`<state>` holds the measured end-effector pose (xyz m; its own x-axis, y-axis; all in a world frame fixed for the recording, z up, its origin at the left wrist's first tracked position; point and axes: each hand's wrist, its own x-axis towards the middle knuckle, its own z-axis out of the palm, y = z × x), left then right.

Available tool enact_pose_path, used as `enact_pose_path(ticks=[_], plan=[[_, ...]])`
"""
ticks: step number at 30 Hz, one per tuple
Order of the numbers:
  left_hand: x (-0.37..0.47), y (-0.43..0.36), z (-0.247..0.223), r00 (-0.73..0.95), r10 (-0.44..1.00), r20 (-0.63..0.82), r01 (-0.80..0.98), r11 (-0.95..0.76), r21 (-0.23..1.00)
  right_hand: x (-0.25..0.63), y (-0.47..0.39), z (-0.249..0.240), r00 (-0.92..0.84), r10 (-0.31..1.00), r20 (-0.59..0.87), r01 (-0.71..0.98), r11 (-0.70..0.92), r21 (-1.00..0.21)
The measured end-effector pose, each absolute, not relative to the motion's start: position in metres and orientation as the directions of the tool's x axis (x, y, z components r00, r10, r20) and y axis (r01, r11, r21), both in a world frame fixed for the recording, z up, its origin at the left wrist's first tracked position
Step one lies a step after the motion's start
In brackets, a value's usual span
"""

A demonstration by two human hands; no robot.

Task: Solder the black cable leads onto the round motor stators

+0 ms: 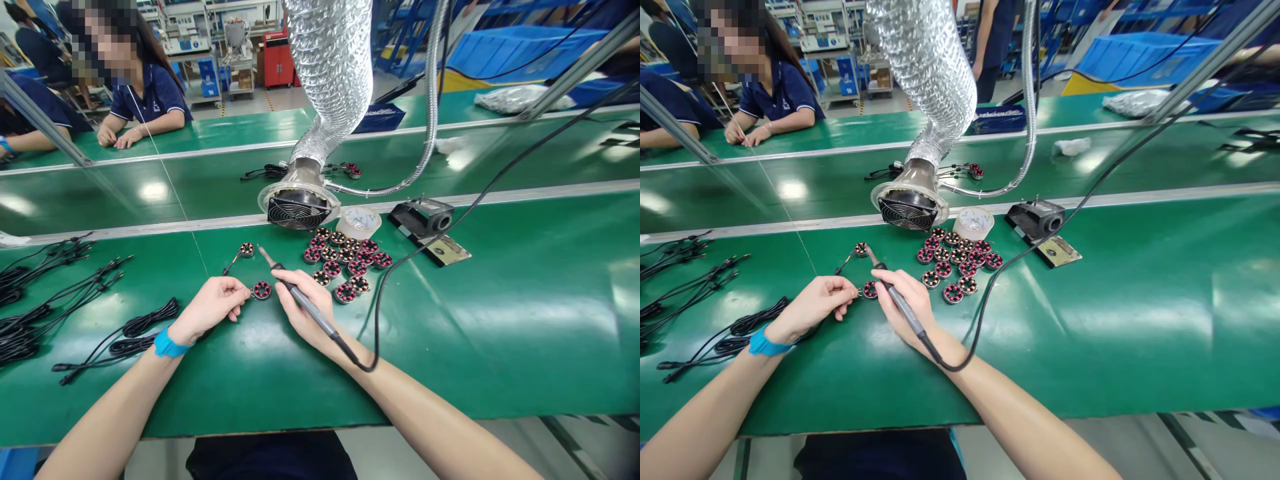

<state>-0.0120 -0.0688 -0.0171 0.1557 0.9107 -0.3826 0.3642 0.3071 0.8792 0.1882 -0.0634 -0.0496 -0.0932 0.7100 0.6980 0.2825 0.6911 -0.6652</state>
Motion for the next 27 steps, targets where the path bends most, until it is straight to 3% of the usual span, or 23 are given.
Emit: enact_pose_path(ticks=[4, 13, 27], plan=[[-0.013, -0.069, -0.018, 0.159, 0.901, -0.404, 0.37, 0.325, 0.87, 0.196, -0.074, -0.038, -0.059, 0.703, 0.709, 0.335, 0.683, -0.649], [-0.013, -0.069, -0.019, 0.178, 0.888, -0.423, 0.367, 0.339, 0.866, 0.198, -0.082, -0.033, -0.102, 0.664, 0.741, 0.23, 0.74, -0.632], [-0.014, -0.069, -0.021, 0.189, 0.884, -0.427, 0.368, 0.34, 0.866, 0.194, -0.081, -0.036, -0.125, 0.657, 0.744, 0.225, 0.749, -0.624]])
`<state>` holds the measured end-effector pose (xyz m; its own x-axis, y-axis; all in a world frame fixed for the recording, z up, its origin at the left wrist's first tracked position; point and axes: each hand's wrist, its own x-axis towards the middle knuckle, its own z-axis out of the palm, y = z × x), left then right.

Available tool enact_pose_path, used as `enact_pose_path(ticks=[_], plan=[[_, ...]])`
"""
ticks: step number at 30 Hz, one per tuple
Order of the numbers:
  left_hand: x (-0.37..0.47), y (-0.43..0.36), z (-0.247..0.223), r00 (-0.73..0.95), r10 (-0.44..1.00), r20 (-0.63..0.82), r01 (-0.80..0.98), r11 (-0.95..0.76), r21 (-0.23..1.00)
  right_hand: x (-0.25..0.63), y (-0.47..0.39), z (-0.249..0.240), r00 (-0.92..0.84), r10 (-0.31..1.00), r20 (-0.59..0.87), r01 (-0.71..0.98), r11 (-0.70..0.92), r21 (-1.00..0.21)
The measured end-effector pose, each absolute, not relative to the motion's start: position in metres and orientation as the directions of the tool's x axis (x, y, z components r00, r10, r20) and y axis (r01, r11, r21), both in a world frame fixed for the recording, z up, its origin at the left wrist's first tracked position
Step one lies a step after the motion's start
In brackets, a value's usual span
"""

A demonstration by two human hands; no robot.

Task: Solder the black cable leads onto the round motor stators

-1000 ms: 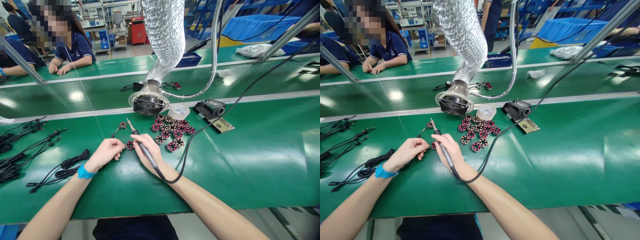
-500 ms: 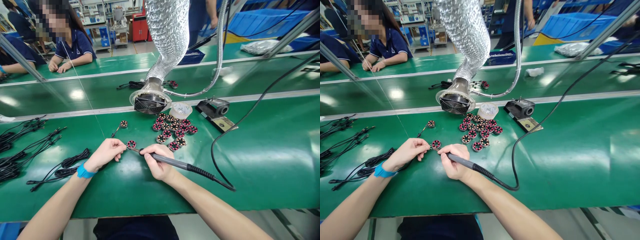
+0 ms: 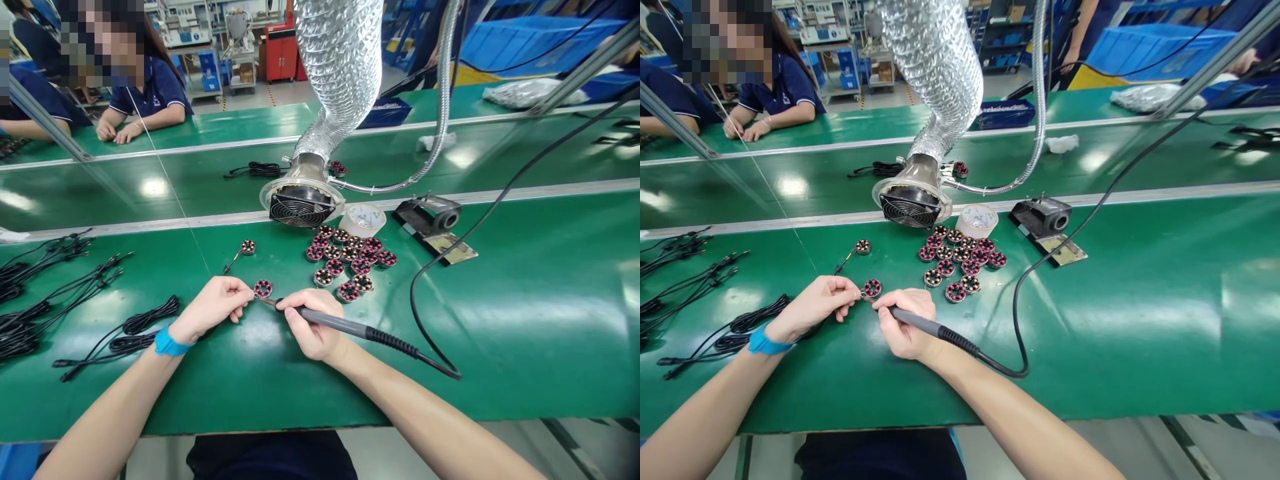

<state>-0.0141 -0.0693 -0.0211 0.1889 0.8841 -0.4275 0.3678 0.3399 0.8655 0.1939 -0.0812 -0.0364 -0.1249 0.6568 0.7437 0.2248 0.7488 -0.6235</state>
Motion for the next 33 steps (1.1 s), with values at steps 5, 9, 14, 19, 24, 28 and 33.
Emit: enact_pose_path(ticks=[5, 9, 14, 19, 24, 28, 33], plan=[[-0.0142, -0.0693, -0.0223, 0.195, 0.883, -0.426, 0.37, 0.336, 0.866, 0.1926, -0.0808, -0.0377, -0.141, 0.658, 0.739, 0.233, 0.748, -0.621], [-0.0122, -0.0695, -0.0189, 0.192, 0.883, -0.428, 0.38, 0.336, 0.862, 0.1935, -0.0813, -0.0363, -0.136, 0.661, 0.738, 0.23, 0.745, -0.626], [-0.0094, -0.0701, -0.0136, 0.179, 0.883, -0.434, 0.392, 0.34, 0.854, 0.1961, -0.0812, -0.0311, -0.097, 0.67, 0.736, 0.225, 0.735, -0.64], [-0.0089, -0.0704, -0.0144, 0.18, 0.882, -0.436, 0.384, 0.345, 0.857, 0.197, -0.08, -0.031, -0.089, 0.676, 0.732, 0.224, 0.729, -0.646], [-0.0103, -0.0703, -0.0155, 0.187, 0.883, -0.431, 0.389, 0.336, 0.858, 0.1955, -0.0797, -0.033, -0.105, 0.678, 0.727, 0.21, 0.73, -0.65], [-0.0111, -0.0707, -0.0154, 0.185, 0.884, -0.429, 0.388, 0.335, 0.859, 0.1947, -0.08, -0.0345, -0.131, 0.691, 0.711, 0.214, 0.72, -0.66], [-0.0105, -0.0706, -0.0157, 0.182, 0.884, -0.432, 0.391, 0.338, 0.856, 0.1945, -0.08, -0.0368, -0.137, 0.697, 0.703, 0.231, 0.713, -0.662]])
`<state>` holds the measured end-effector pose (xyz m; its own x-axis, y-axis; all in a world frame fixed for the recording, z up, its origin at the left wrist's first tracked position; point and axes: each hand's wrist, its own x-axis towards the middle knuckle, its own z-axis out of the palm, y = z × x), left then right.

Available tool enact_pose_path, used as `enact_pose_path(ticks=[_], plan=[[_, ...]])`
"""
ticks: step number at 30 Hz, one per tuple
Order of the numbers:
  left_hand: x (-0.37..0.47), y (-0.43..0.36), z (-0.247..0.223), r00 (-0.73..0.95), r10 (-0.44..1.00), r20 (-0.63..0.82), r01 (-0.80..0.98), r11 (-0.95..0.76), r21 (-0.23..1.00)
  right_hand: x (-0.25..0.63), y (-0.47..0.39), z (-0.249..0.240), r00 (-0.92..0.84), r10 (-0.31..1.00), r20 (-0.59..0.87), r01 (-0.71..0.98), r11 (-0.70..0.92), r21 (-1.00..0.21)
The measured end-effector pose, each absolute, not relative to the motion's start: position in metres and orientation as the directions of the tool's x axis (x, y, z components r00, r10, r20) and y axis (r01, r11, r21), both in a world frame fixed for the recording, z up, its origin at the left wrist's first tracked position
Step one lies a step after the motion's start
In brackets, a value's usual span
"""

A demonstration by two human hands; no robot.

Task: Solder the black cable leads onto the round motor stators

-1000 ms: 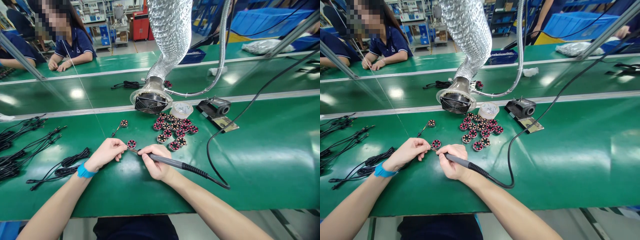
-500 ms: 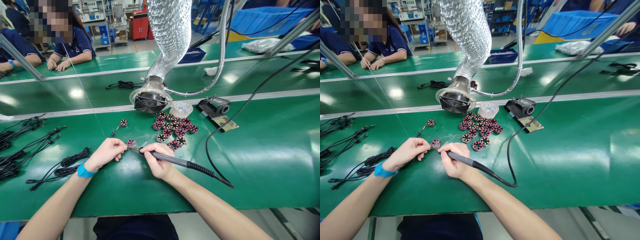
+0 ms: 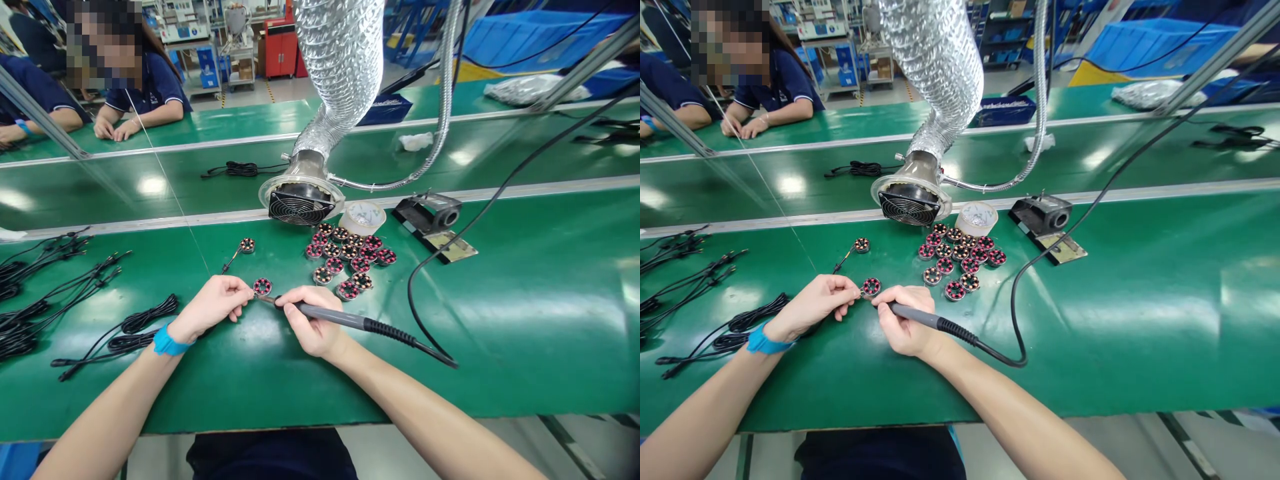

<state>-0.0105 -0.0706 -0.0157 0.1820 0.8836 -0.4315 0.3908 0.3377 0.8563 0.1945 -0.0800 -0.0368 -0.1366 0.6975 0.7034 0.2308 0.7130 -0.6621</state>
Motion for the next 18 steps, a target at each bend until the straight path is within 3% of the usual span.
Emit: enact_pose_path(ticks=[18], plan=[[-0.0105, -0.0704, -0.0149, 0.175, 0.883, -0.436, 0.399, 0.341, 0.851, 0.1962, -0.0808, -0.0344, -0.093, 0.697, 0.711, 0.26, 0.706, -0.659]])
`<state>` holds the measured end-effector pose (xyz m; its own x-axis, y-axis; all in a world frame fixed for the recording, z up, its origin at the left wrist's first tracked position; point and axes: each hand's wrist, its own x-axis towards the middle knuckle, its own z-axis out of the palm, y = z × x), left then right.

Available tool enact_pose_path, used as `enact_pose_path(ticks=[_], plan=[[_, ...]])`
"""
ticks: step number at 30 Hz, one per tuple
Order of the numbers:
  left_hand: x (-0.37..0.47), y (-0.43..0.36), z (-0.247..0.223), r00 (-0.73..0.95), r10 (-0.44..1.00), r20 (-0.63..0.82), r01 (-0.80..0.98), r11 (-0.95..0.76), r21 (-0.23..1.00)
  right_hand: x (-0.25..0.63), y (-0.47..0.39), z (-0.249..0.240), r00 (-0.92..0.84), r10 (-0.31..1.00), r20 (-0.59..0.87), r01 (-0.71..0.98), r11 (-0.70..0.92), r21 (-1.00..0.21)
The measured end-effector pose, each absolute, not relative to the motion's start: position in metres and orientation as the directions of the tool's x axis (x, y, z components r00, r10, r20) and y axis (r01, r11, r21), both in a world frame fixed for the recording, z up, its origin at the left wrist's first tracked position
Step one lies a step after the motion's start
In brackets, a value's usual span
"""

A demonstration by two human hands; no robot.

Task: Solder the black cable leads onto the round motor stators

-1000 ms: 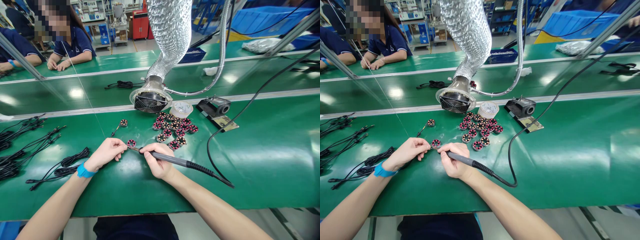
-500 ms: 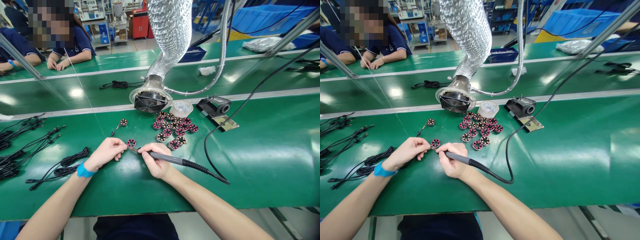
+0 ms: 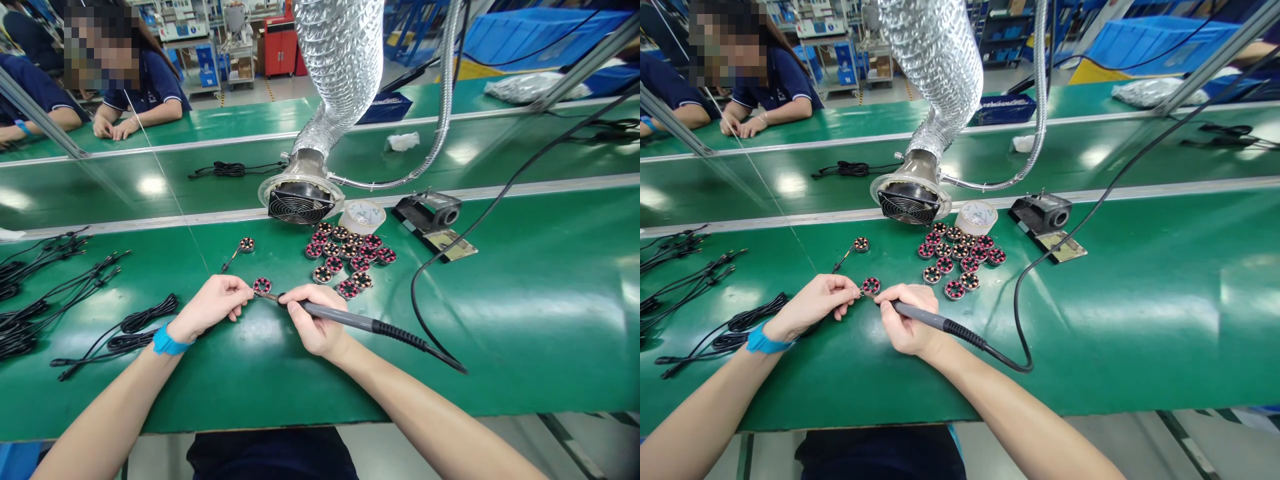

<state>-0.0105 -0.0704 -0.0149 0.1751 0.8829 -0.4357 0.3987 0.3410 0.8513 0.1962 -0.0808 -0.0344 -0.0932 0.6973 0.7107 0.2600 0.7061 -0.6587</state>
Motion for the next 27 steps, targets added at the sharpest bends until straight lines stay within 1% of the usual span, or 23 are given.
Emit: enact_pose_path(ticks=[4, 8, 12, 18, 23, 27], plan=[[-0.01, -0.071, -0.015, 0.174, 0.888, -0.425, 0.396, 0.332, 0.856, 0.196, -0.081, -0.037, -0.065, 0.711, 0.7, 0.266, 0.689, -0.675], [-0.01, -0.071, -0.015, 0.174, 0.891, -0.419, 0.398, 0.325, 0.858, 0.194, -0.079, -0.038, -0.049, 0.739, 0.672, 0.307, 0.652, -0.694], [-0.009, -0.071, -0.015, 0.17, 0.89, -0.423, 0.4, 0.33, 0.855, 0.192, -0.076, -0.039, -0.062, 0.758, 0.65, 0.319, 0.632, -0.706], [-0.008, -0.071, -0.014, 0.171, 0.886, -0.431, 0.395, 0.339, 0.854, 0.188, -0.071, -0.045, -0.085, 0.811, 0.579, 0.329, 0.571, -0.752], [-0.008, -0.071, -0.014, 0.176, 0.889, -0.423, 0.397, 0.33, 0.857, 0.185, -0.067, -0.051, -0.147, 0.825, 0.546, 0.384, 0.556, -0.737], [-0.009, -0.071, -0.015, 0.181, 0.889, -0.421, 0.395, 0.326, 0.859, 0.184, -0.064, -0.055, -0.235, 0.816, 0.528, 0.362, 0.578, -0.732]])
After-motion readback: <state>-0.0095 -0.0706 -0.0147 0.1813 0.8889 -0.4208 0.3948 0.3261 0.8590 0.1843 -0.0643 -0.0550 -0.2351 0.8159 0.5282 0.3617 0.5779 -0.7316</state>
